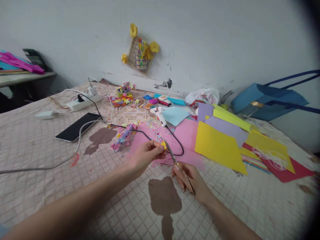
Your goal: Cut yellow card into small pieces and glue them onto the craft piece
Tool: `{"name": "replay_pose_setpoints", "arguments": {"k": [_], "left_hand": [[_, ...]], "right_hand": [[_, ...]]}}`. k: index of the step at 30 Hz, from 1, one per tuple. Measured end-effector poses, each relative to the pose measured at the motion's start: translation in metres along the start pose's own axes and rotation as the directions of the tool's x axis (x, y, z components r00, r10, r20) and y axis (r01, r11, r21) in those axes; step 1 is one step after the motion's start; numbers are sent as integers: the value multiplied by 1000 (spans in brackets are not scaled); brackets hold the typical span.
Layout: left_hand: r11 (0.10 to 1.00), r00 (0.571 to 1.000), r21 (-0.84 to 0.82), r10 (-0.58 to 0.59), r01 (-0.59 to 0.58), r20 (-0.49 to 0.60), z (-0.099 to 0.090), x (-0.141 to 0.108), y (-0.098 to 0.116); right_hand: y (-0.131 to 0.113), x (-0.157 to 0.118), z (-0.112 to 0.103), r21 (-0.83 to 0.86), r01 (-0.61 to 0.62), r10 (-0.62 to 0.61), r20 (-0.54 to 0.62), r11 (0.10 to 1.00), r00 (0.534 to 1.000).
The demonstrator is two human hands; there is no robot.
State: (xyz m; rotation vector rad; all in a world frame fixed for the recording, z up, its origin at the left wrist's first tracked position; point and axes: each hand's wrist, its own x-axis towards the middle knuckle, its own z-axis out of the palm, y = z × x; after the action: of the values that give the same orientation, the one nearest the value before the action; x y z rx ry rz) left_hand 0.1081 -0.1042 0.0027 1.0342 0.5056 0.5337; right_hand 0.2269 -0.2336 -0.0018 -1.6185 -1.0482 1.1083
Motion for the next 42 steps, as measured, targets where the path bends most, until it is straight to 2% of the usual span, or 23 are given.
{"name": "replay_pose_setpoints", "arguments": {"k": [3, 6, 8, 12, 15, 21, 29, 34, 38, 42], "left_hand": [[998, 1000, 67, -10, 8, 26, 2, -2, 0], [977, 998, 214, -2, -12, 66, 3, -3, 0], [946, 997, 321, 14, -40, 82, 3, -3, -1], [860, 988, 497, 49, -118, 149, 3, -4, -4], [803, 978, 570, 76, -174, 192, 4, -5, -7], [790, 971, 582, 68, -191, 227, 5, -6, -11], [854, 966, 504, -4, -131, 257, 4, -4, -11], [804, 972, 573, 27, -160, 233, 3, -6, -15], [796, 969, 582, 21, -165, 245, 4, -7, -18], [777, 967, 607, 9, -168, 256, -1, -1, -4]], "right_hand": [[-1, 2, -1, 30, 59, -57, -62, 998, 996], [-2, 4, -4, 28, 133, -128, -130, 991, 983], [-3, 5, -6, 21, 141, -136, -166, 990, 977], [-7, 5, -6, -16, 111, -112, -155, 994, 982], [-11, 5, -5, -38, 116, -121, -143, 992, 982], [-9, 4, -5, -60, 137, -144, -135, 989, 980], [-9, 6, -7, -88, 168, -183, -213, 982, 960], [-11, 6, -5, -115, 146, -169, -225, 983, 960], [-10, 5, -4, -111, 151, -171, -206, 982, 964], [-9, 6, -7, -111, 149, -171, -221, 983, 960]]}}
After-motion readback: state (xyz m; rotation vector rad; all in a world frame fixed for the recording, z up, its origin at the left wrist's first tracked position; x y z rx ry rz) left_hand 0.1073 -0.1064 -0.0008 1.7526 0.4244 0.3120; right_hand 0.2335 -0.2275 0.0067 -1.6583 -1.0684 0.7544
